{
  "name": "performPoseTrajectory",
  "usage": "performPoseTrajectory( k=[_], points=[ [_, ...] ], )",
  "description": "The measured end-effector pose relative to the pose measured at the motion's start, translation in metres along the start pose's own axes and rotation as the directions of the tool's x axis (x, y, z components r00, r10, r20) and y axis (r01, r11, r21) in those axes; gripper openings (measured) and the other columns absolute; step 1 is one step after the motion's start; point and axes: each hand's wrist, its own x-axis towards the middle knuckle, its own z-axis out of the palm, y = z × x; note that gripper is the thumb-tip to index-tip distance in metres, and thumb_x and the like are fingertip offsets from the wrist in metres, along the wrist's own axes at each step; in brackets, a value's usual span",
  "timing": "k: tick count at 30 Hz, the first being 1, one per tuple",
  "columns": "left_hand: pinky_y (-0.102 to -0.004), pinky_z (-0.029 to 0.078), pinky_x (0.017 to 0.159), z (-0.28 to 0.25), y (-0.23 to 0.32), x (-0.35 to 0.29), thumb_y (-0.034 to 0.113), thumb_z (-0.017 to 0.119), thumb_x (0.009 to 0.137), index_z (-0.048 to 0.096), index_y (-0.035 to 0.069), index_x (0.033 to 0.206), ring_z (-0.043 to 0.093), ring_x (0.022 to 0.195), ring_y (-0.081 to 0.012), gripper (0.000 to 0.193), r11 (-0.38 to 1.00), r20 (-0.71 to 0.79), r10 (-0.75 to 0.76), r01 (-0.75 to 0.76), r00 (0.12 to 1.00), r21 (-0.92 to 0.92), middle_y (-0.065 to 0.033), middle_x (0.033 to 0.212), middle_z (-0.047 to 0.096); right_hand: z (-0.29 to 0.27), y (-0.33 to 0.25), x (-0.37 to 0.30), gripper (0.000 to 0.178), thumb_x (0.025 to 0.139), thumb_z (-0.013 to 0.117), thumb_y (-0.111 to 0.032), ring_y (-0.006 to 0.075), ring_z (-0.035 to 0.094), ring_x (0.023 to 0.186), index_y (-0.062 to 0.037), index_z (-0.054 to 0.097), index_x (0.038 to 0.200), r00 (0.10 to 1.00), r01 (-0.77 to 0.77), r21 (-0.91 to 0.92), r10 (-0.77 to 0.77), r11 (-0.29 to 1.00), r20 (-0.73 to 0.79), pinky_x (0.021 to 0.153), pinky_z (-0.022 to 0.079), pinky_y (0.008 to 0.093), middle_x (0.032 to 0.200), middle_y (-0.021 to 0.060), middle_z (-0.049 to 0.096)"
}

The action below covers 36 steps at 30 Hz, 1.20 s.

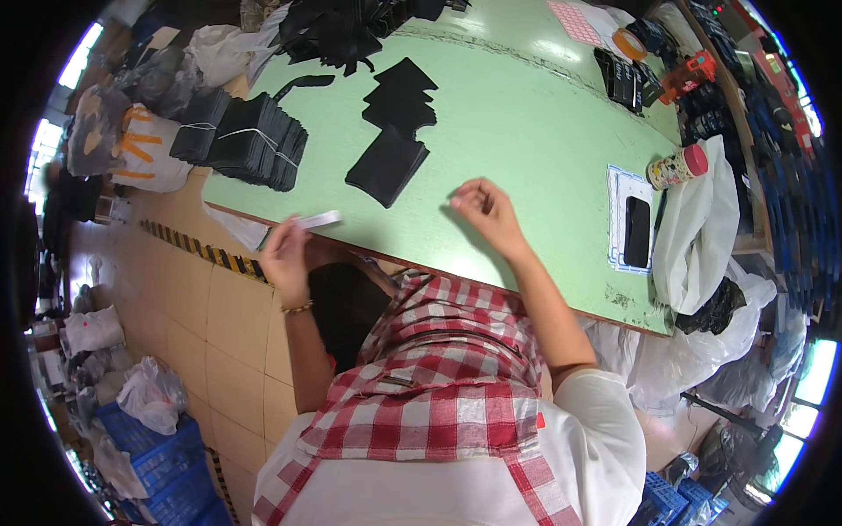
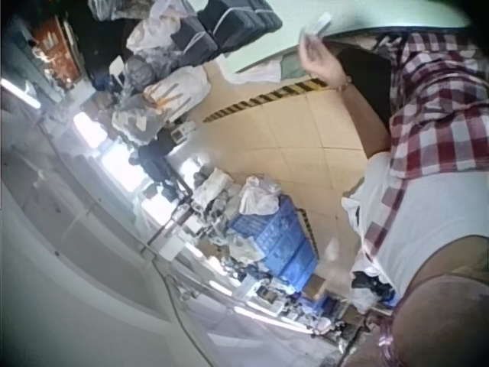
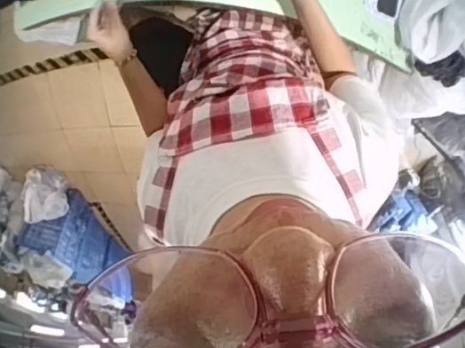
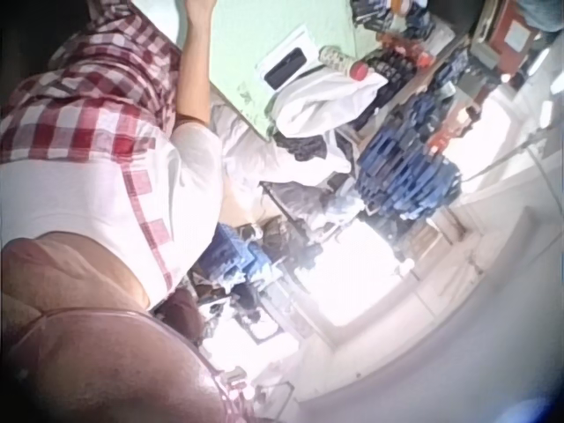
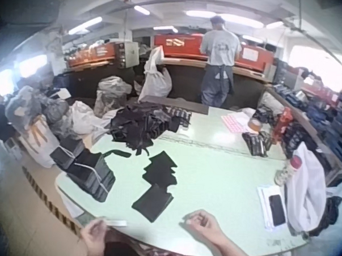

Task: The recorder is inspecting and counting black fabric components for shoes at a workbench in a factory.

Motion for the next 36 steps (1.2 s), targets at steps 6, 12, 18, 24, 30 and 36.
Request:
performPoseTrajectory(
  k=[6, 12, 18, 24, 30, 36],
  points=[
    [-0.0216, 0.044, 0.057, -0.162, -0.06, -0.004, 0.012, 0.063, 0.091, 0.054, 0.001, 0.125, 0.052, 0.058, -0.0091, 0.037, 0.847, -0.384, -0.034, 0.23, 0.923, 0.478, -0.0057, 0.068, 0.063, -0.005, 0.001, 0.132, 0.061, 0.075, 0.076, -0.044, 0.0227, 0.057, 0.093, 0.0036, 0.058, 0.109, 0.962, 0.176, -0.637, -0.268, 0.751, -0.051, 0.081, 0.047, 0.0334, 0.103, 0.016, 0.06],
    [-0.0487, 0.045, 0.092, -0.209, -0.09, -0.067, 0.04, 0.062, 0.088, 0.024, 0.017, 0.148, 0.051, 0.115, -0.0399, 0.075, -0.129, -0.482, -0.121, 0.468, 0.868, 0.874, -0.0252, 0.135, 0.045, 0.033, -0.006, 0.244, 0.104, 0.054, 0.077, -0.07, 0.0383, 0.05, 0.115, 0.0078, 0.051, 0.119, 0.98, -0.197, -0.922, 0.069, 0.332, -0.185, 0.095, 0.044, 0.0393, 0.118, 0.0255, 0.052],
    [-0.0679, 0.023, 0.102, -0.193, -0.081, -0.078, 0.047, 0.062, 0.084, 0.017, 0.022, 0.15, 0.016, 0.14, -0.0441, 0.084, -0.013, -0.509, -0.36, 0.541, 0.782, 0.841, -0.0252, 0.151, 0.018, 0.021, 0.01, 0.28, 0.084, 0.059, 0.084, -0.051, 0.0361, 0.057, 0.109, 0.006, 0.057, 0.114, 0.988, -0.066, -0.794, 0.153, 0.604, 0.034, 0.093, 0.046, 0.0403, 0.118, 0.024, 0.058],
    [-0.0586, 0.027, 0.104, -0.122, -0.055, -0.038, 0.041, 0.063, 0.084, 0.03, 0.009, 0.144, 0.025, 0.135, -0.0437, 0.076, 0.237, -0.274, -0.174, 0.31, 0.946, 0.921, -0.0281, 0.142, 0.031, -0.045, 0.006, 0.244, 0.059, 0.066, 0.084, -0.021, 0.0304, 0.066, 0.095, 0.0044, 0.06, 0.113, 0.983, -0.03, -0.764, -0.121, 0.645, -0.14, 0.087, 0.05, 0.0373, 0.1, 0.0203, 0.068],
    [-0.0523, 0.03, 0.103, -0.016, -0.029, -0.028, 0.028, 0.063, 0.087, 0.039, 0.002, 0.136, 0.039, 0.123, -0.0426, 0.06, 0.606, 0.172, 0.279, -0.312, 0.945, 0.731, -0.0254, 0.132, 0.04, -0.149, -0.031, 0.165, 0.048, 0.062, 0.084, -0.01, 0.0177, 0.064, 0.082, -0.001, 0.065, 0.105, 0.788, -0.05, -0.743, 0.484, 0.667, 0.382, 0.076, 0.051, 0.0342, 0.089, 0.0082, 0.069],
    [-0.0406, 0.037, 0.102, 0.08, -0.003, -0.048, 0.012, 0.062, 0.085, 0.049, -0.001, 0.126, 0.048, 0.12, -0.0332, 0.045, 0.903, 0.521, 0.229, -0.379, 0.823, 0.201, -0.0188, 0.128, 0.049, -0.063, -0.053, 0.085, 0.053, 0.057, 0.082, -0.011, 0.0285, 0.06, 0.1, -0.0087, 0.064, 0.107, 0.66, 0.527, -0.85, 0.627, 0.007, 0.414, 0.087, 0.047, 0.0353, 0.101, 0.0087, 0.066]
  ],
)
